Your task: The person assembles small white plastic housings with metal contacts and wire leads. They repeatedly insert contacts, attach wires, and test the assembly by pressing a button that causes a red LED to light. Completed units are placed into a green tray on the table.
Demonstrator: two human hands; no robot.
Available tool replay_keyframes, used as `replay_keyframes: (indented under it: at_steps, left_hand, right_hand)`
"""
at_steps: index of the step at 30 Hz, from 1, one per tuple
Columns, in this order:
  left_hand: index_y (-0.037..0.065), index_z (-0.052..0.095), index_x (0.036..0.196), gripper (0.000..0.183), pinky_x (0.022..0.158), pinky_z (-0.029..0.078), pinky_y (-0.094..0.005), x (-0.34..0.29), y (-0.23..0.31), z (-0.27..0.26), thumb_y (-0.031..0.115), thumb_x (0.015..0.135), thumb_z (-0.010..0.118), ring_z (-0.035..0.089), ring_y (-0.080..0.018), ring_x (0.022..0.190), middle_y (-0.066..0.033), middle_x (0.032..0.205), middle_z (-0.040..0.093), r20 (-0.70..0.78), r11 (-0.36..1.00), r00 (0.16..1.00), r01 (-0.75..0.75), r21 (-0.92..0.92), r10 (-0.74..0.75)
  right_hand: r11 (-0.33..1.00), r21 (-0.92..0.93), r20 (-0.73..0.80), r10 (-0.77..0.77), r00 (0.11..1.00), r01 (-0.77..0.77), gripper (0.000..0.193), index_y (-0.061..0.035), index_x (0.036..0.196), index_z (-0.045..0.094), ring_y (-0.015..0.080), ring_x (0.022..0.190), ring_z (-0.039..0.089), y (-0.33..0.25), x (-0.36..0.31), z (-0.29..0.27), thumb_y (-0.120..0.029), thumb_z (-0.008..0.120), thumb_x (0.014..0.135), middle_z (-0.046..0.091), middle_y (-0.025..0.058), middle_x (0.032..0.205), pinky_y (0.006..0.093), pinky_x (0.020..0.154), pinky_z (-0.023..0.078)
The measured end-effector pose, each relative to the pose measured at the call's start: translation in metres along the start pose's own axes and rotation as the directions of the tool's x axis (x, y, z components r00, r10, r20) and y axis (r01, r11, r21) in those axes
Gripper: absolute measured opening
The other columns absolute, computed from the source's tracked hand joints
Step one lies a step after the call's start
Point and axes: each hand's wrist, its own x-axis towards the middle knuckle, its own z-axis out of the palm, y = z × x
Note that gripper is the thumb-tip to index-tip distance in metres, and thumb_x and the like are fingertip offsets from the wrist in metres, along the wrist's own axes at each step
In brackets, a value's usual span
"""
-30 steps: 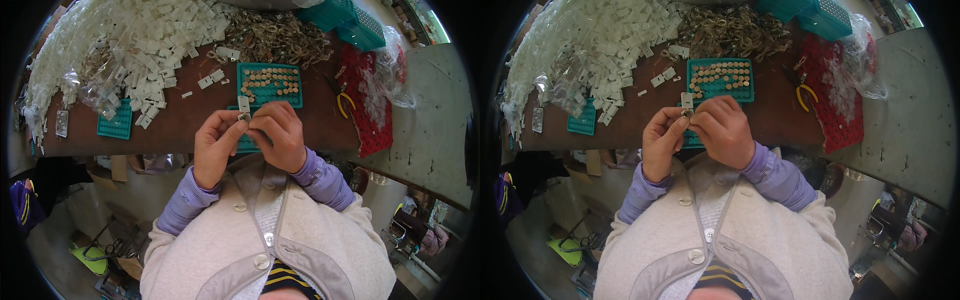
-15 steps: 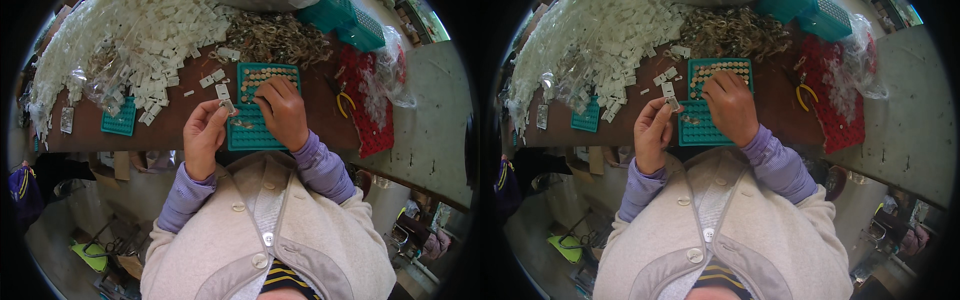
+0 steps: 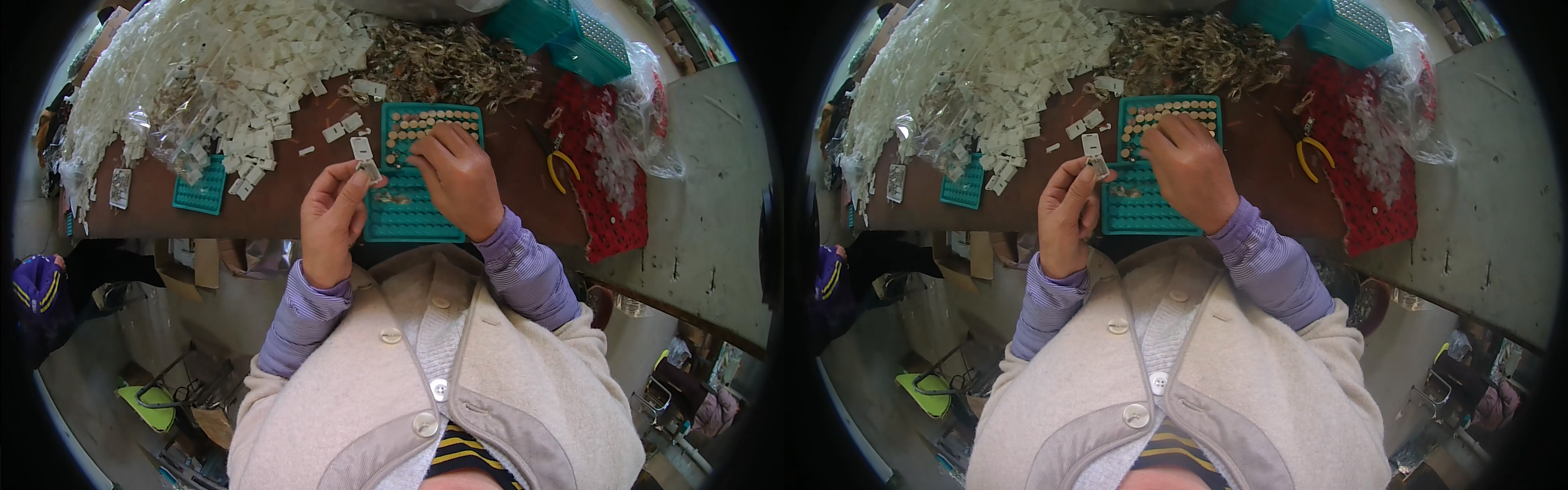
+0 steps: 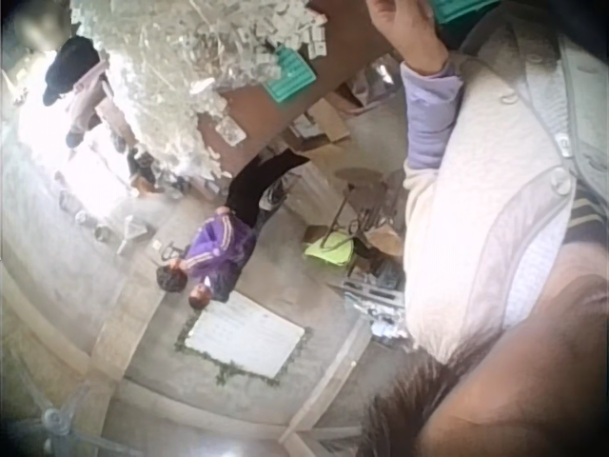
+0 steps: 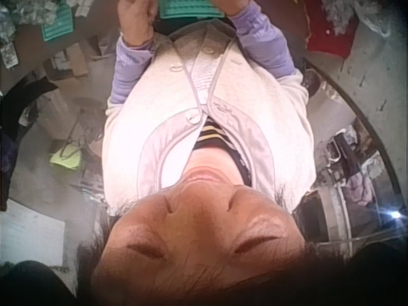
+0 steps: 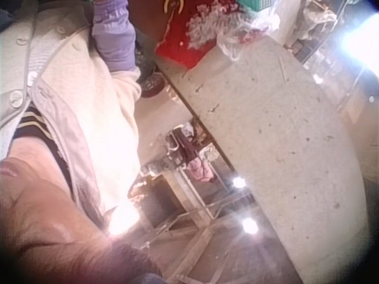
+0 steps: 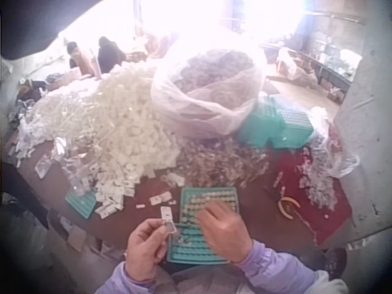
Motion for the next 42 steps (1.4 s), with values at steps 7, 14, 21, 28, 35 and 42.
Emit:
replay_keyframes:
  at_steps: [7,14,21,28,35,42]
  left_hand:
    - [0.004,0.068,0.126,0.022,0.043,0.030,-0.0176,0.002,0.000,-0.005,0.020,0.111,0.066,0.040,0.0005,0.052,-0.0093,0.110,0.080,0.015,1.000,1.000,0.021,-0.013,-0.021]
    - [0.003,0.067,0.133,0.028,0.044,0.029,-0.0172,0.003,0.000,-0.013,0.020,0.112,0.065,0.040,0.0006,0.053,-0.0105,0.113,0.080,0.062,0.995,0.995,0.085,-0.060,-0.081]
    - [0.001,0.067,0.136,0.030,0.046,0.030,-0.0176,0.000,0.003,0.001,0.016,0.110,0.067,0.043,0.0008,0.057,-0.0058,0.109,0.079,0.081,0.997,0.995,0.058,-0.042,-0.055]
    - [0.003,0.070,0.134,0.034,0.058,0.038,-0.0170,-0.011,0.004,0.027,0.010,0.101,0.079,0.052,0.0010,0.071,0.0026,0.100,0.074,0.129,0.994,0.990,-0.067,0.085,0.056]
    - [0.004,0.071,0.130,0.032,0.058,0.038,-0.0167,-0.011,-0.001,0.029,0.011,0.100,0.081,0.054,0.0015,0.073,0.0034,0.097,0.075,0.220,0.997,0.975,0.014,0.073,-0.030]
    - [0.003,0.070,0.124,0.021,0.049,0.030,-0.0182,-0.001,0.002,0.004,0.016,0.108,0.070,0.044,0.0018,0.058,-0.0023,0.097,0.077,0.081,0.995,0.995,0.063,-0.082,-0.056]
  right_hand:
    - [1.000,0.000,0.006,0.011,1.000,-0.011,0.012,-0.0031,0.090,0.068,0.0320,0.089,0.066,-0.002,0.009,0.000,-0.002,0.079,0.085,0.059,0.0107,0.093,0.0433,0.073,0.056]
    - [0.998,0.001,0.091,-0.064,0.994,0.064,0.010,-0.0026,0.095,0.073,0.0308,0.084,0.065,0.001,0.013,0.006,0.001,0.078,0.087,0.060,0.0117,0.090,0.0422,0.071,0.053]
    - [0.983,0.171,-0.066,-0.050,0.997,0.061,0.013,-0.0018,0.091,0.071,0.0313,0.082,0.066,-0.020,0.012,-0.008,0.002,0.078,0.081,0.061,0.0121,0.089,0.0409,0.070,0.055]
    - [0.964,0.258,-0.137,-0.038,0.990,0.073,0.014,-0.0021,0.092,0.074,0.0290,0.079,0.066,-0.032,0.001,-0.032,0.005,0.079,0.081,0.062,0.0103,0.088,0.0386,0.067,0.055]
    - [0.971,0.227,-0.219,-0.022,0.976,0.073,0.022,-0.0004,0.103,0.076,0.0258,0.076,0.069,-0.041,-0.009,-0.029,0.008,0.076,0.082,0.069,0.0101,0.089,0.0366,0.065,0.057]
    - [0.942,0.327,-0.159,0.133,0.978,-0.074,0.016,0.0005,0.104,0.078,0.0290,0.085,0.071,-0.033,-0.001,-0.006,0.006,0.075,0.090,0.071,0.0117,0.094,0.0377,0.074,0.057]
